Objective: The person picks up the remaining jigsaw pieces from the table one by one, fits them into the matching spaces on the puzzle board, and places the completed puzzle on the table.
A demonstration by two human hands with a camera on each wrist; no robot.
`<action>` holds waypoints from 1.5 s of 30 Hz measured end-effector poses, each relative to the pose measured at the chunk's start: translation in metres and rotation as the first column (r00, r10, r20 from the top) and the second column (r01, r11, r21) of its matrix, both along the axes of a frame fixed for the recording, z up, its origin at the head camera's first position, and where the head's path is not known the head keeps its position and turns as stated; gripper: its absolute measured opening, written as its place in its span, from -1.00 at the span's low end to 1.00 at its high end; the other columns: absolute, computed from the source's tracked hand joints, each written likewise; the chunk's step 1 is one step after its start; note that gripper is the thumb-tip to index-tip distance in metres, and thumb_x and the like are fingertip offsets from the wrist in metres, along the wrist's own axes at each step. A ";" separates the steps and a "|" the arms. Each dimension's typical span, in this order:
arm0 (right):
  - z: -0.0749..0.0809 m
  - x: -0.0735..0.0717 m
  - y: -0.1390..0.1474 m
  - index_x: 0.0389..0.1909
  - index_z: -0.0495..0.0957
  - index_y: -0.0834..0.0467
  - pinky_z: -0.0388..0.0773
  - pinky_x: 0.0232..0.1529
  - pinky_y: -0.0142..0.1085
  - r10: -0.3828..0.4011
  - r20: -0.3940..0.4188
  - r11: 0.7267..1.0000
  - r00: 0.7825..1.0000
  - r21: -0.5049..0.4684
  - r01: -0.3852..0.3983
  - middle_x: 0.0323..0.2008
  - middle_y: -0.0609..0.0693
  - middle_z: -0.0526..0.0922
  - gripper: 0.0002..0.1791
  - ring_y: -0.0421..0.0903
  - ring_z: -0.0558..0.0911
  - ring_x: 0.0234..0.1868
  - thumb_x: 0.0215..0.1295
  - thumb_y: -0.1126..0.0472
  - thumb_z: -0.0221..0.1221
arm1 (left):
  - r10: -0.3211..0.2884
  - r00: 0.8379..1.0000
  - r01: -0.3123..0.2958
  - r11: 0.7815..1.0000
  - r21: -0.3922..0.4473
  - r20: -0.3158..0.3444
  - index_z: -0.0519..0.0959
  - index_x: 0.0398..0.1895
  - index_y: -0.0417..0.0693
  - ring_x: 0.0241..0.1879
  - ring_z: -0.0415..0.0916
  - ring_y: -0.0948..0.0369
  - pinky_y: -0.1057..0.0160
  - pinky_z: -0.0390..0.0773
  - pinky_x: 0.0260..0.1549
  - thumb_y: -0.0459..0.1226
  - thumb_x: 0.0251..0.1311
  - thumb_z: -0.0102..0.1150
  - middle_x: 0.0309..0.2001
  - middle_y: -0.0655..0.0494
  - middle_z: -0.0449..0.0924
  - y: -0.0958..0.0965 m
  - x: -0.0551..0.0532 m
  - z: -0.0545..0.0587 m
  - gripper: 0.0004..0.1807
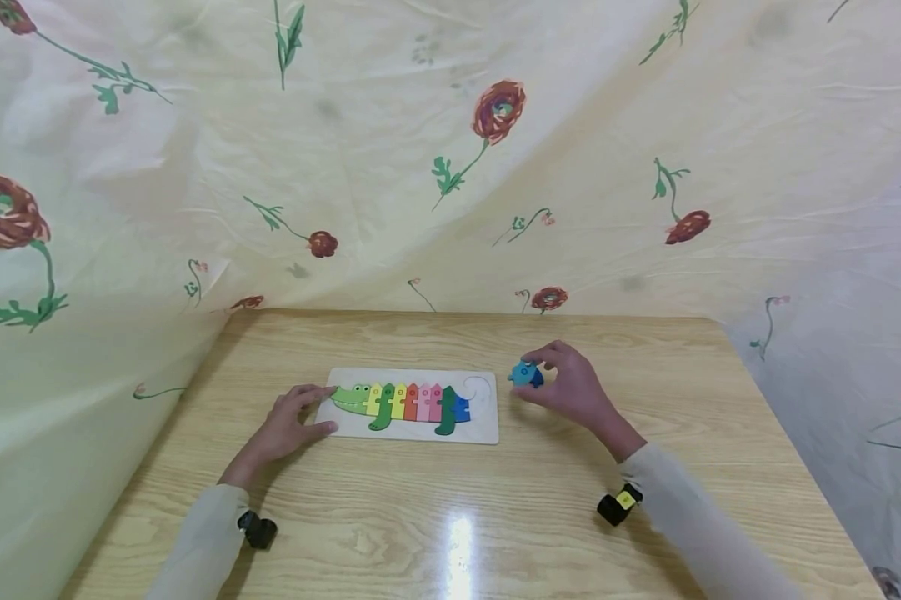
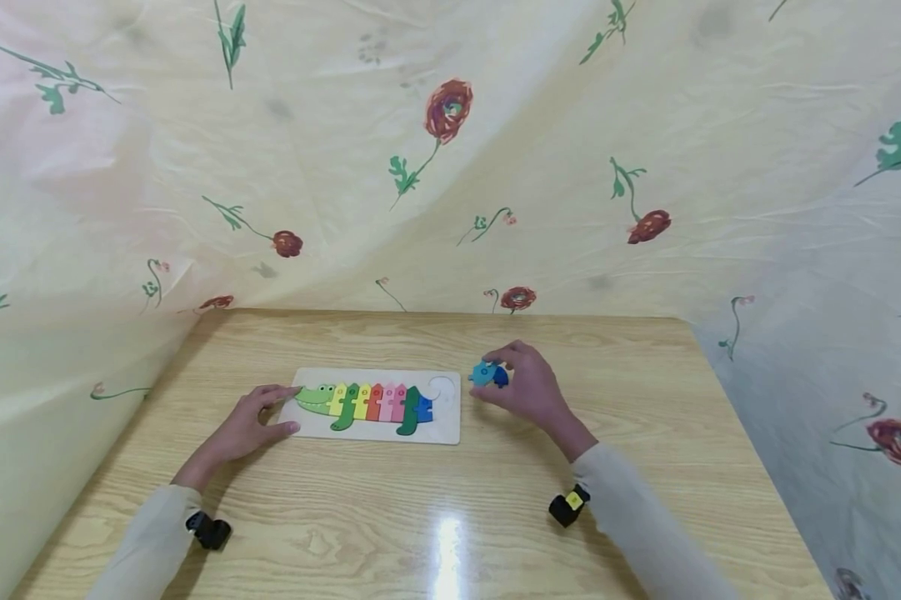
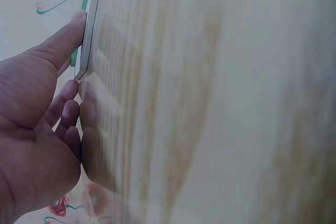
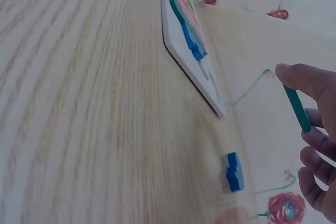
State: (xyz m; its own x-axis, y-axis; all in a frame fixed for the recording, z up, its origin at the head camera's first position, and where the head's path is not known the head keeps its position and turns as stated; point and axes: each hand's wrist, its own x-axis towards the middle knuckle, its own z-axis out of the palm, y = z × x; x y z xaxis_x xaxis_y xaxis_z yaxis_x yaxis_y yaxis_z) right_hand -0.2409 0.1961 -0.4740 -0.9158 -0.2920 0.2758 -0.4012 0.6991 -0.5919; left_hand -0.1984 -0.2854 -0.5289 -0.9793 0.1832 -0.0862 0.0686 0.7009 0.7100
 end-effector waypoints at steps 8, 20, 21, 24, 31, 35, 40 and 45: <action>-0.008 -0.002 -0.014 0.02 0.74 0.14 0.59 -0.15 -0.14 0.031 0.023 1.000 0.999 0.002 -0.031 -0.13 0.00 0.62 -0.41 0.05 0.60 -0.12 -0.03 -0.03 0.60 | 0.001 1.000 -0.001 1.000 -0.001 0.001 0.42 0.48 0.06 0.33 0.14 -0.21 -0.38 0.19 0.25 -0.05 0.22 0.43 0.43 -0.23 0.27 0.001 0.001 0.001 -0.25; -0.019 -0.002 -0.030 0.02 0.73 0.13 0.54 -0.14 -0.18 0.050 0.069 0.999 0.996 0.016 -0.052 -0.12 -0.02 0.61 -0.40 0.02 0.56 -0.13 -0.02 -0.09 0.59 | -0.003 1.000 0.003 1.000 0.011 -0.013 0.43 0.47 0.05 0.34 0.13 -0.22 -0.39 0.18 0.26 -0.08 0.22 0.44 0.43 -0.23 0.27 0.001 0.001 0.000 -0.26; -0.020 -0.002 -0.032 0.02 0.73 0.13 0.55 -0.13 -0.17 0.048 0.077 0.999 0.996 0.019 -0.050 -0.12 -0.01 0.61 -0.40 0.02 0.56 -0.12 -0.02 -0.09 0.58 | -0.003 1.000 0.003 1.000 0.012 -0.013 0.43 0.47 0.06 0.34 0.13 -0.22 -0.39 0.18 0.26 -0.08 0.22 0.44 0.43 -0.23 0.27 0.001 0.001 0.000 -0.26; -0.022 -0.001 -0.035 0.02 0.73 0.14 0.58 -0.13 -0.16 0.045 0.090 0.998 0.995 0.030 -0.048 -0.11 -0.02 0.62 -0.40 0.00 0.57 -0.11 -0.01 -0.10 0.58 | -0.005 1.000 0.005 1.000 0.014 -0.015 0.43 0.47 0.05 0.34 0.13 -0.23 -0.39 0.17 0.25 -0.08 0.22 0.45 0.43 -0.23 0.26 0.001 0.001 0.000 -0.26; -0.028 0.000 -0.043 0.01 0.74 0.15 0.60 -0.09 -0.16 0.044 0.106 0.998 0.993 0.046 -0.049 -0.13 -0.03 0.63 -0.41 -0.03 0.58 -0.11 -0.01 -0.07 0.58 | -0.010 1.000 0.010 1.000 0.016 -0.019 0.43 0.46 0.02 0.33 0.13 -0.22 -0.38 0.18 0.24 -0.07 0.22 0.44 0.42 -0.24 0.27 0.001 0.002 0.001 -0.26; -0.032 0.000 -0.045 0.01 0.73 0.15 0.60 -0.09 -0.16 0.045 0.111 0.998 0.993 0.044 -0.050 -0.13 -0.03 0.64 -0.42 -0.04 0.57 -0.11 0.00 -0.06 0.58 | -0.010 1.000 0.011 1.000 0.014 -0.020 0.43 0.47 0.03 0.32 0.13 -0.22 -0.38 0.19 0.24 -0.06 0.22 0.44 0.42 -0.24 0.27 0.001 0.002 0.001 -0.25; -0.036 -0.001 -0.049 -0.02 0.75 0.14 0.57 -0.11 -0.19 0.048 0.105 0.998 0.993 0.042 -0.052 -0.15 -0.05 0.63 -0.43 -0.06 0.56 -0.14 -0.02 -0.06 0.59 | -0.010 1.000 0.010 1.000 0.015 -0.019 0.43 0.47 0.02 0.32 0.13 -0.23 -0.37 0.20 0.24 -0.07 0.22 0.44 0.42 -0.24 0.27 0.003 0.002 0.000 -0.25; -0.038 0.000 -0.052 -0.02 0.75 0.15 0.56 -0.13 -0.23 0.050 0.113 0.998 0.992 0.038 -0.054 -0.15 -0.04 0.62 -0.42 -0.08 0.54 -0.15 -0.03 -0.07 0.60 | -0.011 1.000 0.011 1.000 0.014 -0.023 0.43 0.46 0.01 0.33 0.13 -0.24 -0.38 0.20 0.24 -0.07 0.23 0.44 0.42 -0.26 0.27 0.004 0.001 0.002 -0.26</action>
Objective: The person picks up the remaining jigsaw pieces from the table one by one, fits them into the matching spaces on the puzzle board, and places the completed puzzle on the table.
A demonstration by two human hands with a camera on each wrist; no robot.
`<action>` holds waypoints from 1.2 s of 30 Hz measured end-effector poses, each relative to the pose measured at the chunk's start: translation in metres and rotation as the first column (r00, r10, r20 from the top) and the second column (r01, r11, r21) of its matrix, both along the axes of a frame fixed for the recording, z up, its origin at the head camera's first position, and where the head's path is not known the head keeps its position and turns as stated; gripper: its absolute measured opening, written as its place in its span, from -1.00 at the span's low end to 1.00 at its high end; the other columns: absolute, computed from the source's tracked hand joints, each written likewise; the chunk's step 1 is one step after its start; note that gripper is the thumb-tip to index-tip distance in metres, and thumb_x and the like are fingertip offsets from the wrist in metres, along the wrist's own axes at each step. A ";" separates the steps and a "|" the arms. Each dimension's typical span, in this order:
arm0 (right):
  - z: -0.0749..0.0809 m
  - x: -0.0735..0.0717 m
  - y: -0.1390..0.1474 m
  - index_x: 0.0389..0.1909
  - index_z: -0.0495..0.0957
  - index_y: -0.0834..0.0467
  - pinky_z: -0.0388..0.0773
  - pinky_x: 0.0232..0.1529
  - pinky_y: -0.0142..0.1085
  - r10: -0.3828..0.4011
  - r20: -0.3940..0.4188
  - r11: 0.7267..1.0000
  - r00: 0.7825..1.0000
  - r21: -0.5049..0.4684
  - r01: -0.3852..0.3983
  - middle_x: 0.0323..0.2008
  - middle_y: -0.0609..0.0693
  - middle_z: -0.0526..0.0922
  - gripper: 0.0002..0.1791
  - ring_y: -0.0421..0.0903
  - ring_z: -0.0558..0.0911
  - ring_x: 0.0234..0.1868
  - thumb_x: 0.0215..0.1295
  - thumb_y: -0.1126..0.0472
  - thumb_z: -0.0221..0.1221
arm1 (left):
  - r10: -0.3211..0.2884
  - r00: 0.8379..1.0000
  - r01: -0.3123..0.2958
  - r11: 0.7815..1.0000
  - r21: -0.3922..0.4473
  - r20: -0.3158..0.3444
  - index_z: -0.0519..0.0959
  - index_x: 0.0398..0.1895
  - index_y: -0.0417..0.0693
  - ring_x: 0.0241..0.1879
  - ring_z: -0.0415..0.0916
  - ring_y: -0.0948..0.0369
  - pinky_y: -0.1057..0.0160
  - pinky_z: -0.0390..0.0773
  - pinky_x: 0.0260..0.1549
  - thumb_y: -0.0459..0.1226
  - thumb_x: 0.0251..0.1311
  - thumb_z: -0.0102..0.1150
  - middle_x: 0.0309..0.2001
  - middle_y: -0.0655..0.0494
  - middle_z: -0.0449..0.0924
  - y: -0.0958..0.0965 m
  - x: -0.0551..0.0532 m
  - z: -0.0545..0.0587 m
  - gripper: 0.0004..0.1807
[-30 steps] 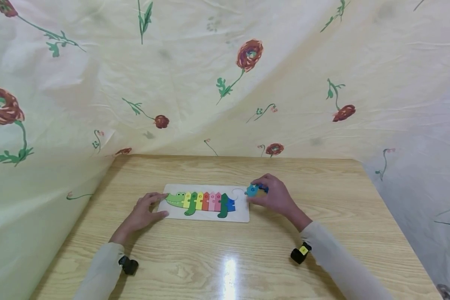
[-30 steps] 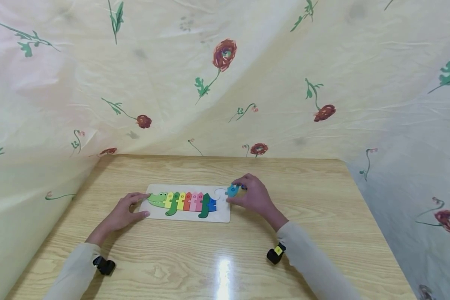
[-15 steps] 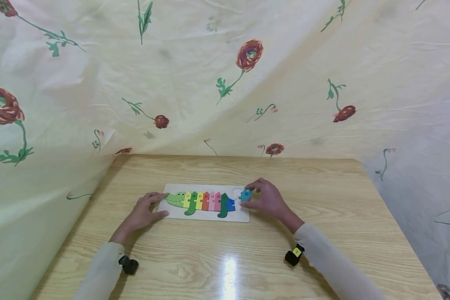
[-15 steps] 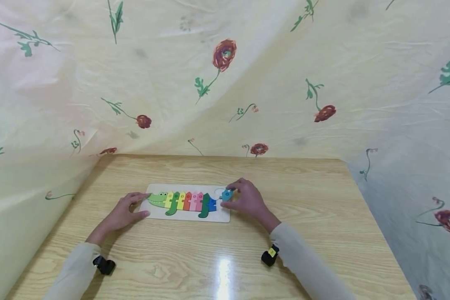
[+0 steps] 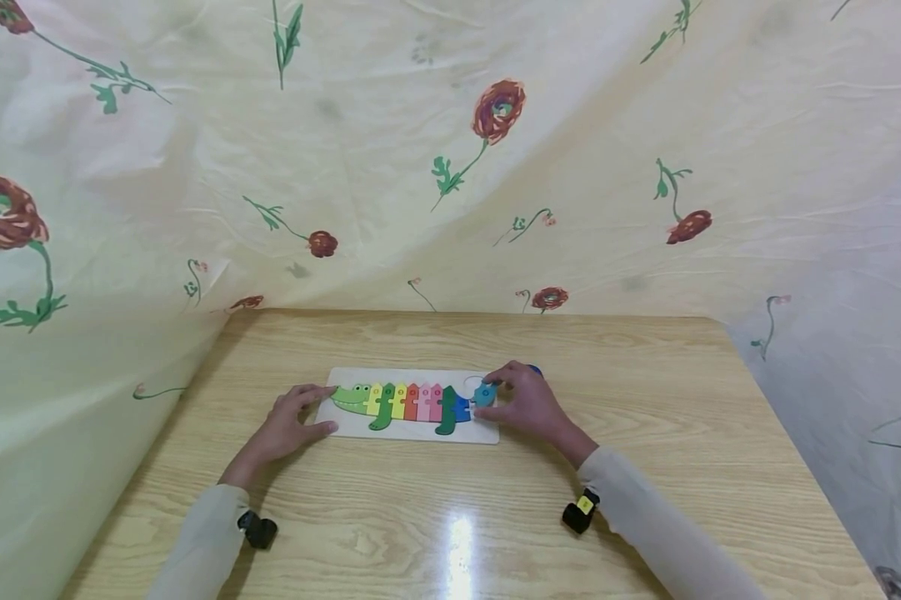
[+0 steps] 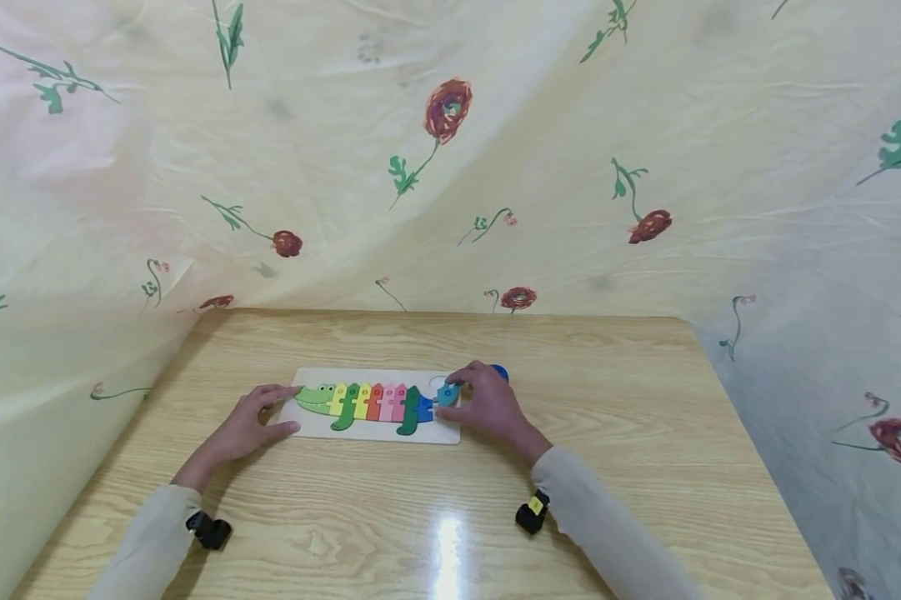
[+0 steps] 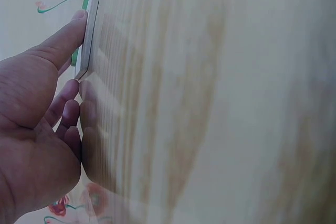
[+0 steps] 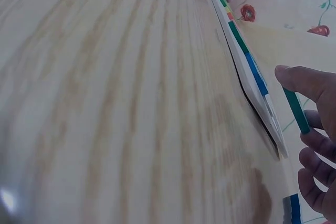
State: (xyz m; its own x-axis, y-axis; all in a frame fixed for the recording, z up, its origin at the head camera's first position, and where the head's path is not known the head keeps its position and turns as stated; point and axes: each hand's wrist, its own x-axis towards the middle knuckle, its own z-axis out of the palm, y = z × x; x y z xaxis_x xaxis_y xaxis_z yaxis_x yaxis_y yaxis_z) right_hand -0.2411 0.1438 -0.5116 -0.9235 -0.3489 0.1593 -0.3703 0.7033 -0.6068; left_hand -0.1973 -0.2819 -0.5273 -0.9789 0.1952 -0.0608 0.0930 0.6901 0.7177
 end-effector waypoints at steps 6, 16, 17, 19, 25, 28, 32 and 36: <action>-0.001 0.001 -0.005 0.03 0.73 0.14 0.52 -0.17 -0.26 -0.019 0.036 1.000 0.999 0.020 0.018 -0.13 -0.05 0.61 -0.38 -0.09 0.48 -0.17 -0.01 -0.11 0.58 | -0.001 1.000 0.001 1.000 -0.001 -0.004 0.43 0.47 0.01 0.32 0.14 -0.25 -0.39 0.21 0.24 -0.06 0.25 0.42 0.42 -0.27 0.26 0.000 0.001 0.001 -0.27; -0.005 0.001 -0.005 0.02 0.73 0.15 0.47 -0.25 -0.27 0.004 0.055 1.000 0.998 0.030 -0.006 -0.20 -0.06 0.59 -0.39 -0.11 0.45 -0.23 0.00 -0.11 0.57 | -0.004 1.000 0.004 1.000 0.001 -0.010 0.42 0.47 0.00 0.32 0.14 -0.25 -0.38 0.21 0.24 -0.08 0.25 0.42 0.42 -0.27 0.27 0.001 0.001 0.001 -0.27; -0.005 0.001 -0.005 0.02 0.73 0.15 0.47 -0.24 -0.28 0.008 0.053 1.000 0.999 0.029 -0.009 -0.20 -0.07 0.59 -0.39 -0.11 0.45 -0.23 0.00 -0.11 0.57 | 0.001 1.000 -0.001 1.000 0.004 -0.005 0.43 0.47 0.01 0.33 0.14 -0.24 -0.38 0.21 0.25 -0.08 0.24 0.43 0.42 -0.26 0.27 0.001 0.001 0.001 -0.27; -0.007 0.001 -0.005 0.01 0.73 0.15 0.47 -0.24 -0.27 0.013 0.048 0.999 0.999 0.028 -0.014 -0.20 -0.07 0.60 -0.40 -0.11 0.45 -0.23 0.01 -0.11 0.57 | 0.005 1.000 -0.005 1.000 0.006 0.002 0.43 0.47 0.03 0.33 0.13 -0.24 -0.38 0.20 0.26 -0.09 0.24 0.43 0.42 -0.25 0.26 0.001 0.001 0.000 -0.27; -0.009 0.000 -0.006 0.01 0.73 0.14 0.46 -0.24 -0.28 0.013 0.054 0.999 0.998 0.046 -0.016 -0.20 -0.07 0.60 -0.40 -0.12 0.45 -0.24 0.01 -0.13 0.57 | 0.003 1.000 -0.003 1.000 -0.003 0.000 0.43 0.46 0.03 0.35 0.13 -0.24 -0.39 0.19 0.26 -0.07 0.23 0.43 0.43 -0.26 0.26 -0.001 0.001 0.000 -0.27; -0.009 0.000 -0.006 0.00 0.73 0.14 0.46 -0.23 -0.28 0.010 0.057 0.998 0.998 0.053 -0.013 -0.21 -0.08 0.60 -0.40 -0.13 0.46 -0.23 0.00 -0.13 0.57 | 0.003 1.000 -0.003 1.000 -0.006 -0.002 0.43 0.46 0.02 0.35 0.13 -0.24 -0.39 0.19 0.26 -0.07 0.23 0.43 0.43 -0.26 0.26 -0.001 0.001 -0.001 -0.26; -0.009 0.001 -0.007 0.00 0.73 0.14 0.47 -0.24 -0.28 0.013 0.056 0.998 0.998 0.054 -0.016 -0.21 -0.08 0.60 -0.40 -0.13 0.46 -0.24 0.00 -0.13 0.57 | 0.009 1.000 -0.009 1.000 -0.002 0.002 0.43 0.47 0.03 0.36 0.12 -0.24 -0.39 0.18 0.27 -0.09 0.23 0.44 0.43 -0.24 0.26 -0.001 0.002 0.000 -0.26; -0.009 0.001 -0.007 -0.01 0.74 0.14 0.47 -0.25 -0.29 0.021 0.053 0.998 0.998 0.055 -0.024 -0.22 -0.09 0.61 -0.40 -0.13 0.47 -0.24 -0.01 -0.12 0.58 | 0.009 1.000 -0.009 1.000 -0.002 0.001 0.42 0.47 0.03 0.35 0.13 -0.23 -0.38 0.18 0.27 -0.09 0.23 0.44 0.43 -0.24 0.26 -0.001 0.002 0.000 -0.26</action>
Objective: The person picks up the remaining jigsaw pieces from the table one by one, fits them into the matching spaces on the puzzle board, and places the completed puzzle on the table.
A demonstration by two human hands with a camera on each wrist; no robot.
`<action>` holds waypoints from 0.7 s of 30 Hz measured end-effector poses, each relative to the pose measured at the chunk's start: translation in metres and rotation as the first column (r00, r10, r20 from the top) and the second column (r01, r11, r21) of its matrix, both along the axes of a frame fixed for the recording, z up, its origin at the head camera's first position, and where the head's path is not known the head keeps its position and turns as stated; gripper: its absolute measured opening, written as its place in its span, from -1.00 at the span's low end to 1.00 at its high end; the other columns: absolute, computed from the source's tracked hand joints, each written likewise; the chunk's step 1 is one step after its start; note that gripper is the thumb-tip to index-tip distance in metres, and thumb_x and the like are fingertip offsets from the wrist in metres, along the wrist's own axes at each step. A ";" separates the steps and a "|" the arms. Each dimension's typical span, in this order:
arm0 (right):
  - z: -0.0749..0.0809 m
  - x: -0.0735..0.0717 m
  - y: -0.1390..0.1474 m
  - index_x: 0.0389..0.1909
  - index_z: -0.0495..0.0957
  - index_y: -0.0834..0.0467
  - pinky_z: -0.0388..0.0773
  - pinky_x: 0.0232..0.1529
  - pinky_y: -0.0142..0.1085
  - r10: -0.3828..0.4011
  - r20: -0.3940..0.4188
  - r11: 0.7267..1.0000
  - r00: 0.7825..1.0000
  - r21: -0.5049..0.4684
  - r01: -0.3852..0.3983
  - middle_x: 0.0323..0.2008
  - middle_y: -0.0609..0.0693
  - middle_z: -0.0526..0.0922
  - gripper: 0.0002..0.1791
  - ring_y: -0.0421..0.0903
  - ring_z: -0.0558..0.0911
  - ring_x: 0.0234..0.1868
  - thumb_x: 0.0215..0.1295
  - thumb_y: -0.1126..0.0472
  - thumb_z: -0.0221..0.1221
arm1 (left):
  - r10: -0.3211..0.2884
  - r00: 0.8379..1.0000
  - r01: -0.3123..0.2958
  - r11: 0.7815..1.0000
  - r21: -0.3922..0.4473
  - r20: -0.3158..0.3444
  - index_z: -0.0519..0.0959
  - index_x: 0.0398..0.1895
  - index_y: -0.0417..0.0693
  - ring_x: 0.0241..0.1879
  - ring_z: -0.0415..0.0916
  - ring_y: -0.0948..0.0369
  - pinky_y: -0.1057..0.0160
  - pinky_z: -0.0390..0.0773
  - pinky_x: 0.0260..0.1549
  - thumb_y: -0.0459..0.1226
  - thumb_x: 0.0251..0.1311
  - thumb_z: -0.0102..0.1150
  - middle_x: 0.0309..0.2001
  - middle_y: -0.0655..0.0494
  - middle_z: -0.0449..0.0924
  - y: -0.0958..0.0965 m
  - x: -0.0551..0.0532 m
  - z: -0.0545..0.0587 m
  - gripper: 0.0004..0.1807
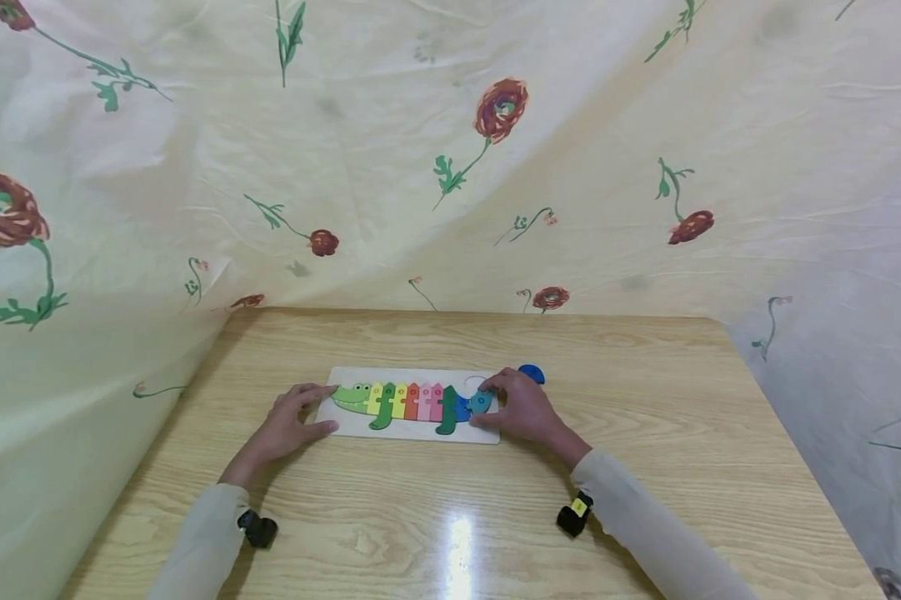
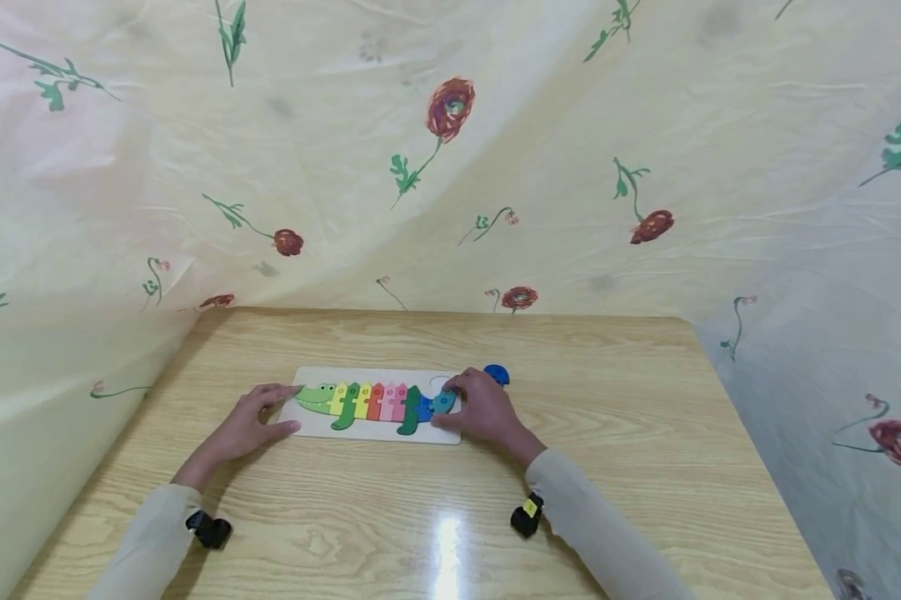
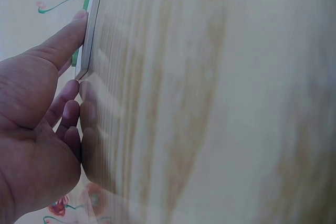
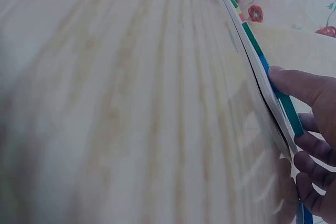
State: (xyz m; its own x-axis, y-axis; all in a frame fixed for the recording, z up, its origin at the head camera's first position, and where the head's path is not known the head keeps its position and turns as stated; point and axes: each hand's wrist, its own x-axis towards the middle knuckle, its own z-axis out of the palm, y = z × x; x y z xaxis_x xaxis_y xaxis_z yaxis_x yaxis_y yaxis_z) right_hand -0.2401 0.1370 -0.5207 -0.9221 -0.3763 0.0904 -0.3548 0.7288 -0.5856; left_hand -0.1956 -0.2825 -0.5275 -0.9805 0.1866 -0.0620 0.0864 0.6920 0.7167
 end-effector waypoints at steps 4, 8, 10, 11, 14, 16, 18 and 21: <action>-0.001 -0.001 0.000 -0.03 0.75 0.13 0.46 -0.25 -0.29 0.003 -0.005 1.000 1.000 0.005 -0.003 -0.23 -0.08 0.61 -0.42 -0.13 0.47 -0.25 -0.02 -0.12 0.59 | -0.004 1.000 0.004 1.000 -0.003 -0.003 0.42 0.47 0.02 0.34 0.14 -0.24 -0.38 0.20 0.25 -0.08 0.23 0.44 0.43 -0.26 0.26 0.000 -0.001 0.000 -0.26; -0.001 -0.002 0.000 -0.05 0.75 0.12 0.45 -0.26 -0.30 0.003 -0.007 1.000 1.000 0.015 -0.003 -0.24 -0.08 0.61 -0.43 -0.13 0.45 -0.25 -0.03 -0.12 0.59 | -0.005 1.000 0.005 1.000 -0.004 -0.004 0.43 0.47 0.02 0.32 0.15 -0.24 -0.38 0.21 0.24 -0.08 0.22 0.44 0.43 -0.27 0.27 0.000 -0.001 0.000 -0.26; -0.001 -0.002 0.000 -0.04 0.75 0.12 0.45 -0.26 -0.30 0.004 -0.005 1.000 1.000 0.016 -0.004 -0.23 -0.08 0.60 -0.43 -0.12 0.45 -0.25 -0.02 -0.12 0.58 | -0.006 1.000 0.006 1.000 -0.005 -0.005 0.43 0.46 0.02 0.33 0.15 -0.24 -0.38 0.21 0.24 -0.08 0.22 0.44 0.43 -0.27 0.27 0.000 -0.001 0.000 -0.26; -0.001 -0.002 0.001 -0.04 0.75 0.12 0.45 -0.26 -0.30 0.005 -0.003 1.000 1.000 0.016 -0.005 -0.23 -0.09 0.60 -0.43 -0.12 0.45 -0.25 -0.02 -0.12 0.58 | -0.002 1.000 0.002 1.000 -0.003 -0.002 0.43 0.46 0.03 0.33 0.15 -0.24 -0.38 0.21 0.25 -0.08 0.22 0.45 0.43 -0.26 0.27 0.000 -0.001 0.000 -0.26; 0.001 -0.001 0.001 -0.04 0.75 0.12 0.45 -0.25 -0.29 0.006 0.008 1.000 1.000 0.012 -0.006 -0.24 -0.09 0.59 -0.44 -0.12 0.45 -0.24 -0.01 -0.12 0.58 | -0.006 1.000 0.006 1.000 -0.005 -0.007 0.43 0.46 0.03 0.34 0.14 -0.24 -0.40 0.21 0.24 -0.08 0.23 0.44 0.43 -0.26 0.27 0.000 -0.001 0.000 -0.27; 0.003 0.000 0.002 -0.02 0.74 0.11 0.45 -0.24 -0.28 0.008 0.020 1.000 1.000 0.003 -0.008 -0.24 -0.09 0.58 -0.44 -0.12 0.45 -0.24 0.01 -0.11 0.57 | -0.004 1.000 0.004 1.000 -0.008 -0.008 0.44 0.46 0.03 0.33 0.15 -0.24 -0.39 0.21 0.24 -0.08 0.23 0.43 0.42 -0.26 0.27 0.001 0.000 0.000 -0.27; 0.007 0.002 0.004 -0.02 0.74 0.11 0.46 -0.22 -0.27 0.007 0.024 1.000 1.000 -0.013 -0.006 -0.22 -0.08 0.59 -0.45 -0.11 0.46 -0.22 0.03 -0.11 0.56 | -0.004 1.000 0.004 1.000 -0.007 -0.010 0.44 0.46 0.03 0.33 0.16 -0.24 -0.39 0.22 0.23 -0.07 0.23 0.43 0.42 -0.26 0.28 0.001 0.000 0.001 -0.27; 0.012 0.002 0.009 0.00 0.74 0.11 0.52 -0.17 -0.24 0.008 0.013 0.999 1.000 -0.034 -0.008 -0.18 -0.07 0.62 -0.46 -0.10 0.50 -0.18 0.07 -0.11 0.54 | 0.000 1.000 0.000 1.000 -0.006 -0.012 0.44 0.46 0.01 0.32 0.17 -0.23 -0.38 0.23 0.23 -0.08 0.22 0.44 0.42 -0.26 0.28 0.001 0.000 0.001 -0.27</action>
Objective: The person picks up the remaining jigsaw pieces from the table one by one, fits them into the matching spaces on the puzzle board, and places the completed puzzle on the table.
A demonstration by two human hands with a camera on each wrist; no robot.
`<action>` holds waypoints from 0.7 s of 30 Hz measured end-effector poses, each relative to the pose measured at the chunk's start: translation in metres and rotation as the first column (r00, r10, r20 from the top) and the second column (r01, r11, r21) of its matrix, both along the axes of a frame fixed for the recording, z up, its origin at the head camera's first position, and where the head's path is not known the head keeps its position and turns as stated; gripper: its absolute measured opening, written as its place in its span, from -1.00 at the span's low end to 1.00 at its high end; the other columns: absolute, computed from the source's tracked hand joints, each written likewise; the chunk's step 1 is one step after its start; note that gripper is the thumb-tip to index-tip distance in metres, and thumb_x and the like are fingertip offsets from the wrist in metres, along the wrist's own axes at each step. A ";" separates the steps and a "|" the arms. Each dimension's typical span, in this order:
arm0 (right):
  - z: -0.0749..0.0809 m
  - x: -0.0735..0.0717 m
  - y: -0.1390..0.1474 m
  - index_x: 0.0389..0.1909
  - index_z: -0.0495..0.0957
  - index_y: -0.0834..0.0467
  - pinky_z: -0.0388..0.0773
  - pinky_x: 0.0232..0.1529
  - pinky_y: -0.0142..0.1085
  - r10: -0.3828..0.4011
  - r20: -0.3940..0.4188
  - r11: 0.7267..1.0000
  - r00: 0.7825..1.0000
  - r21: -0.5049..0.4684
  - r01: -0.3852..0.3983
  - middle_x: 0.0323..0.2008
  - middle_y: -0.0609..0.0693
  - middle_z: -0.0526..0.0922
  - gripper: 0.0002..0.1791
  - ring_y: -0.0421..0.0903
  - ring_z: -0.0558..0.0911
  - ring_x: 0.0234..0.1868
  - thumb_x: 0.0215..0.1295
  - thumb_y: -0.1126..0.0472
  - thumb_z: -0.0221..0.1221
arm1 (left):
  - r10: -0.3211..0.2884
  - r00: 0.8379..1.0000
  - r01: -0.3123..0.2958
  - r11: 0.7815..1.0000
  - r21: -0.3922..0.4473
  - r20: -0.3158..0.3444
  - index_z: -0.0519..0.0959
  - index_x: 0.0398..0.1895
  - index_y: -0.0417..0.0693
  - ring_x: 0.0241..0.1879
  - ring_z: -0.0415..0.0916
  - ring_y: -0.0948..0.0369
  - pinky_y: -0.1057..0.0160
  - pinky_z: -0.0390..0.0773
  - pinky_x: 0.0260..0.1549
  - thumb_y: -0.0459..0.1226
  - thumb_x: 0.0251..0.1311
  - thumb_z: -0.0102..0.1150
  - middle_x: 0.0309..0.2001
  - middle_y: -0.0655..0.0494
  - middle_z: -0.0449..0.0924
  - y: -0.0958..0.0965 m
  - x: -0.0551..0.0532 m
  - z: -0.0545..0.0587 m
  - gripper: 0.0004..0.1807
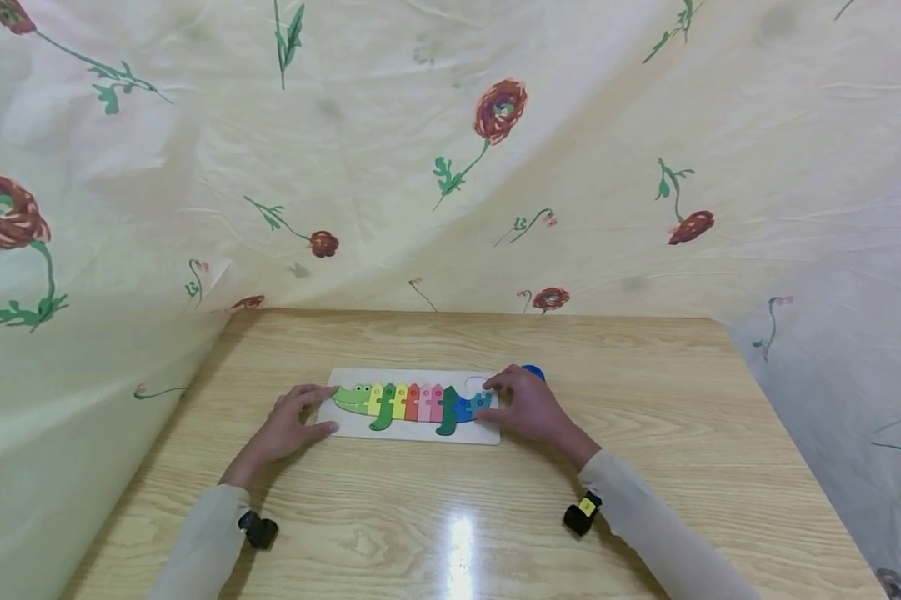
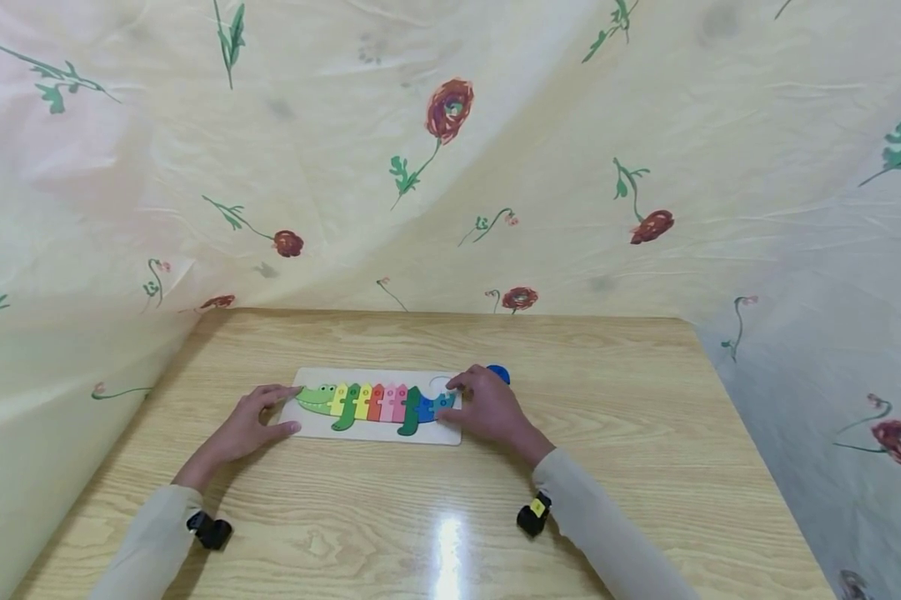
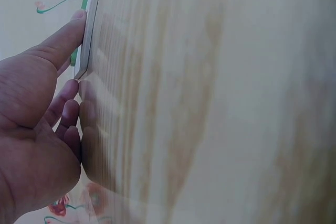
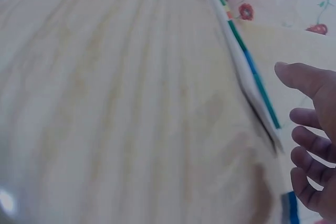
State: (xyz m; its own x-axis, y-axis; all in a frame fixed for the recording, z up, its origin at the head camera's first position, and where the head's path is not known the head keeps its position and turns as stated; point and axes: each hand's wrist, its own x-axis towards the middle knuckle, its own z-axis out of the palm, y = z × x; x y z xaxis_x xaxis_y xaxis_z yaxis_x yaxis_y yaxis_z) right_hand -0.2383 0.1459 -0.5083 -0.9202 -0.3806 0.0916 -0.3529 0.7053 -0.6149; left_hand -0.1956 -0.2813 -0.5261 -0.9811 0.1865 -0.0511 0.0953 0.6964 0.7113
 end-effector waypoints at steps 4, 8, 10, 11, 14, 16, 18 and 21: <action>0.007 -0.003 0.014 0.02 0.73 0.11 0.58 -0.10 -0.16 0.019 -0.045 1.000 0.999 -0.002 -0.019 -0.13 -0.02 0.63 -0.47 -0.06 0.57 -0.11 0.12 -0.11 0.51 | 0.004 1.000 -0.004 1.000 0.001 0.009 0.44 0.46 0.02 0.35 0.14 -0.23 -0.38 0.19 0.26 -0.09 0.22 0.44 0.43 -0.25 0.27 0.001 -0.001 -0.001 -0.27; 0.015 -0.008 0.030 0.08 0.71 0.14 0.59 -0.09 -0.10 0.053 -0.073 0.998 0.996 -0.009 -0.054 -0.08 0.05 0.64 -0.44 0.00 0.60 -0.09 0.15 -0.10 0.49 | 0.003 1.000 -0.003 1.000 -0.006 0.019 0.43 0.46 0.03 0.36 0.12 -0.24 -0.38 0.19 0.27 -0.09 0.22 0.44 0.44 -0.26 0.26 0.001 -0.001 -0.001 -0.27; 0.020 -0.009 0.038 0.10 0.70 0.18 0.58 -0.10 -0.09 0.064 -0.074 0.997 0.995 -0.027 -0.067 -0.07 0.10 0.64 -0.42 0.04 0.61 -0.09 0.15 -0.07 0.49 | 0.005 1.000 -0.005 1.000 -0.008 0.021 0.43 0.46 0.03 0.35 0.12 -0.24 -0.38 0.19 0.26 -0.09 0.22 0.45 0.44 -0.25 0.25 0.000 -0.001 -0.001 -0.26; 0.021 -0.010 0.041 0.11 0.69 0.20 0.58 -0.11 -0.10 0.067 -0.075 0.997 0.995 -0.034 -0.070 -0.07 0.12 0.64 -0.41 0.05 0.61 -0.10 0.15 -0.07 0.49 | 0.005 1.000 -0.005 1.000 -0.010 0.021 0.43 0.47 0.03 0.35 0.12 -0.24 -0.38 0.19 0.26 -0.09 0.22 0.45 0.44 -0.25 0.25 0.000 -0.001 -0.001 -0.26; 0.023 -0.012 0.052 0.11 0.68 0.22 0.58 -0.16 -0.13 0.066 -0.086 0.997 0.994 -0.043 -0.070 -0.07 0.13 0.65 -0.41 0.08 0.61 -0.10 0.16 -0.06 0.49 | 0.009 1.000 -0.009 1.000 -0.015 0.023 0.42 0.47 0.04 0.36 0.12 -0.23 -0.38 0.19 0.26 -0.08 0.22 0.44 0.44 -0.24 0.25 0.000 -0.001 -0.001 -0.26; 0.025 -0.013 0.058 0.12 0.68 0.21 0.58 -0.18 -0.13 0.054 -0.089 0.997 0.995 -0.045 -0.058 -0.07 0.13 0.65 -0.41 0.10 0.61 -0.09 0.15 -0.04 0.49 | 0.011 1.000 -0.011 1.000 -0.018 0.023 0.42 0.47 0.04 0.36 0.12 -0.24 -0.39 0.19 0.26 -0.08 0.23 0.44 0.44 -0.24 0.25 0.000 -0.001 -0.001 -0.25; 0.025 -0.013 0.063 0.13 0.67 0.19 0.59 -0.17 -0.12 0.043 -0.091 0.998 0.995 -0.033 -0.046 -0.05 0.12 0.65 -0.41 0.11 0.61 -0.07 0.16 -0.06 0.48 | 0.011 1.000 -0.010 1.000 -0.020 0.022 0.42 0.48 0.03 0.35 0.12 -0.24 -0.39 0.20 0.25 -0.07 0.23 0.43 0.44 -0.25 0.25 0.000 -0.001 0.000 -0.26; 0.025 -0.013 0.070 0.16 0.66 0.18 0.61 -0.14 -0.07 0.028 -0.085 0.999 0.996 -0.026 -0.031 -0.03 0.14 0.63 -0.39 0.14 0.61 -0.04 0.15 -0.06 0.49 | 0.012 1.000 -0.011 1.000 -0.017 0.022 0.42 0.47 0.03 0.35 0.12 -0.23 -0.38 0.20 0.26 -0.08 0.24 0.43 0.44 -0.26 0.25 0.001 -0.001 0.000 -0.26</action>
State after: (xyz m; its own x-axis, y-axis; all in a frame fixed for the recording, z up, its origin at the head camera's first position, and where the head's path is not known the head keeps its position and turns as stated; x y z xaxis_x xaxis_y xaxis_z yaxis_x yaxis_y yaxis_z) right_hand -0.2518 0.2155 -0.4833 -0.8971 -0.4038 0.1794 -0.4250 0.6774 -0.6004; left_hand -0.1961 -0.2804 -0.5262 -0.9818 0.1741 -0.0763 0.0713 0.7096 0.7010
